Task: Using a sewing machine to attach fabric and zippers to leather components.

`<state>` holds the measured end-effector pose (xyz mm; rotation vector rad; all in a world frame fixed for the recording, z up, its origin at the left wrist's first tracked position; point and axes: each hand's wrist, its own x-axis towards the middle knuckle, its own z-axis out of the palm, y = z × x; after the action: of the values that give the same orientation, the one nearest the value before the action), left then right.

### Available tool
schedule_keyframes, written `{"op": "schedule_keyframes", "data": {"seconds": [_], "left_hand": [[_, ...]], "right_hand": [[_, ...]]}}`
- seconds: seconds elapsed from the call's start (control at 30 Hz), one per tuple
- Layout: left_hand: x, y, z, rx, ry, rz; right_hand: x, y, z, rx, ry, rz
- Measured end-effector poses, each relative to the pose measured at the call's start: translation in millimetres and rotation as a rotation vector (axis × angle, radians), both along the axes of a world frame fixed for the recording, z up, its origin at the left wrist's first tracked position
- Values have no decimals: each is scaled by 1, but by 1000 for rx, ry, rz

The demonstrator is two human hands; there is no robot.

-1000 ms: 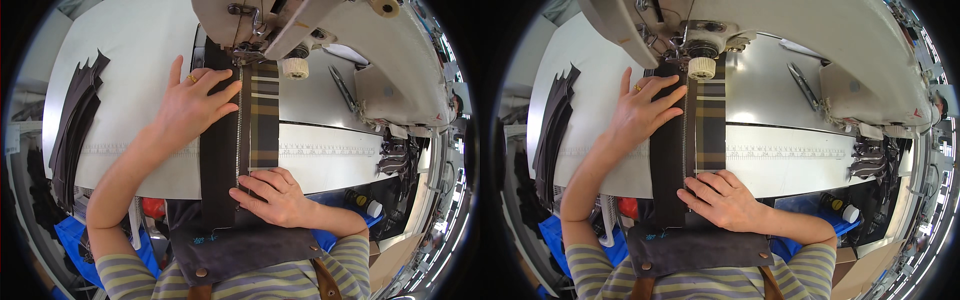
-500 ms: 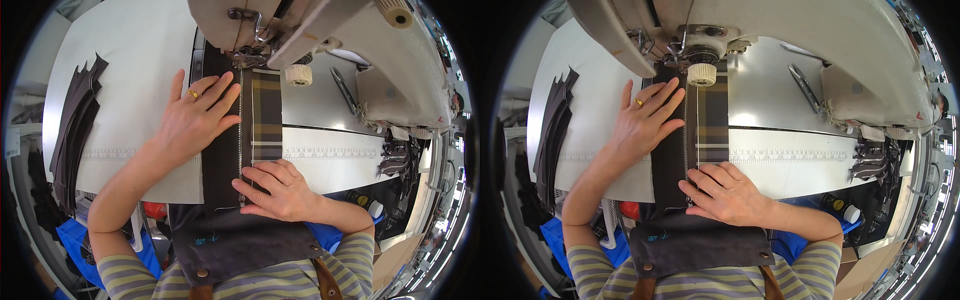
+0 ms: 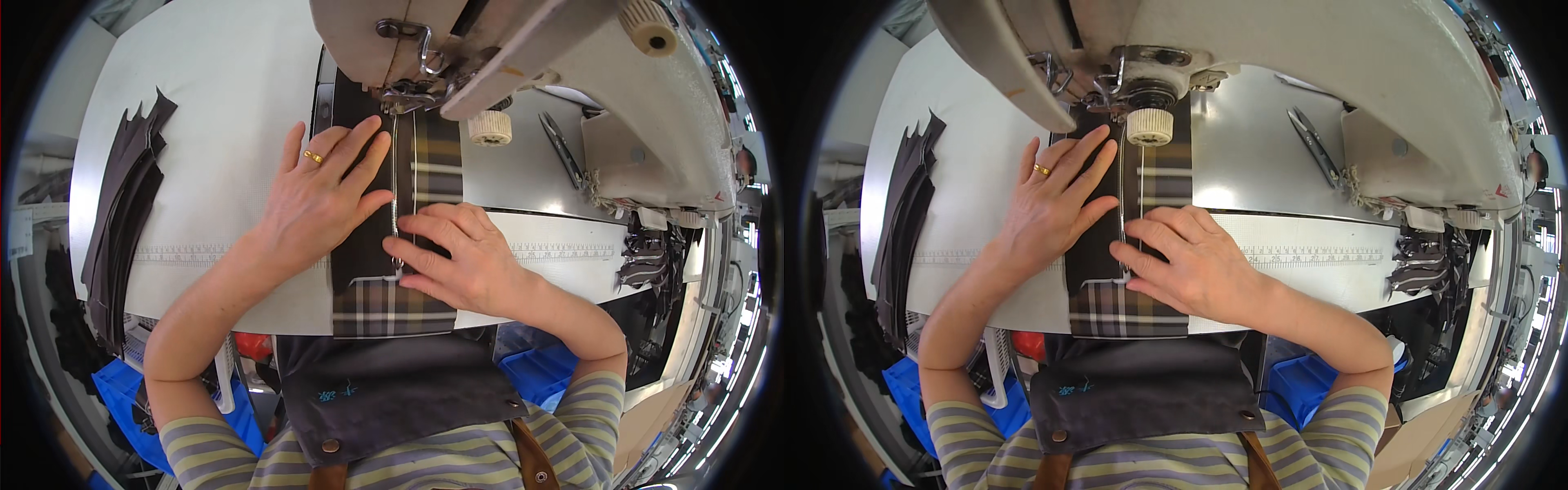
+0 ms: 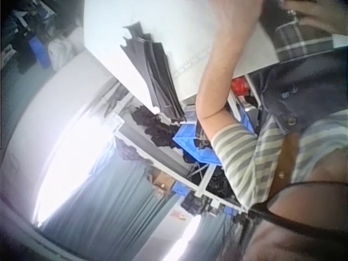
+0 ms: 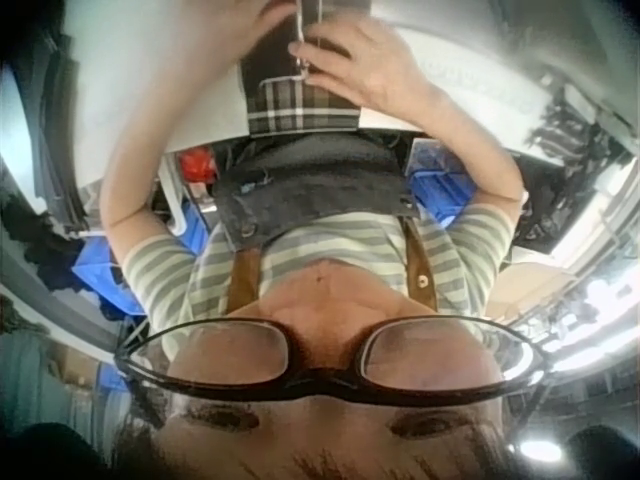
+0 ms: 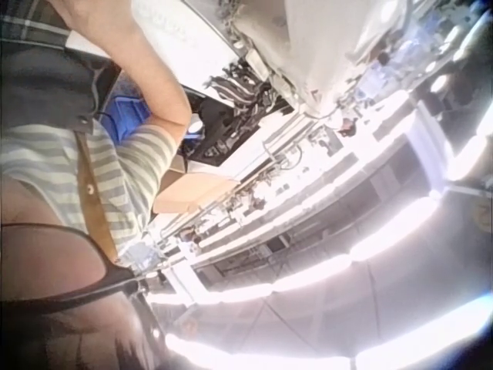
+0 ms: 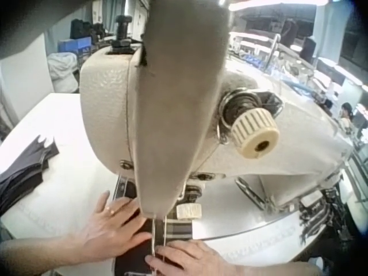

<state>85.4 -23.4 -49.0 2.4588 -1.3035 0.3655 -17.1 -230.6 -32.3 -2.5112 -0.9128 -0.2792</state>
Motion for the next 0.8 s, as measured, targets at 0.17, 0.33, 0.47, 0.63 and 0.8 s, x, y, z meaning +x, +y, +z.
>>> {"op": "schedule_keyframes", "data": {"seconds": [0.17, 0.33, 0.47, 0.63, 0.8], "left_hand": [[2, 0, -1, -5, -28, -27], [6, 0, -5, -61, 24, -55], [5, -2, 3, -62, 32, -58], [9, -3, 1, -116, 86, -86], [11, -7, 2, -201, 105, -112]], "right_hand": [[15, -5, -2, -27, 8, -37], [34, -11, -5, 6, -38, -28], [48, -14, -6, 30, -58, -35], [68, -21, -9, 56, -61, -7], [74, -22, -13, 131, -55, -72]]}}
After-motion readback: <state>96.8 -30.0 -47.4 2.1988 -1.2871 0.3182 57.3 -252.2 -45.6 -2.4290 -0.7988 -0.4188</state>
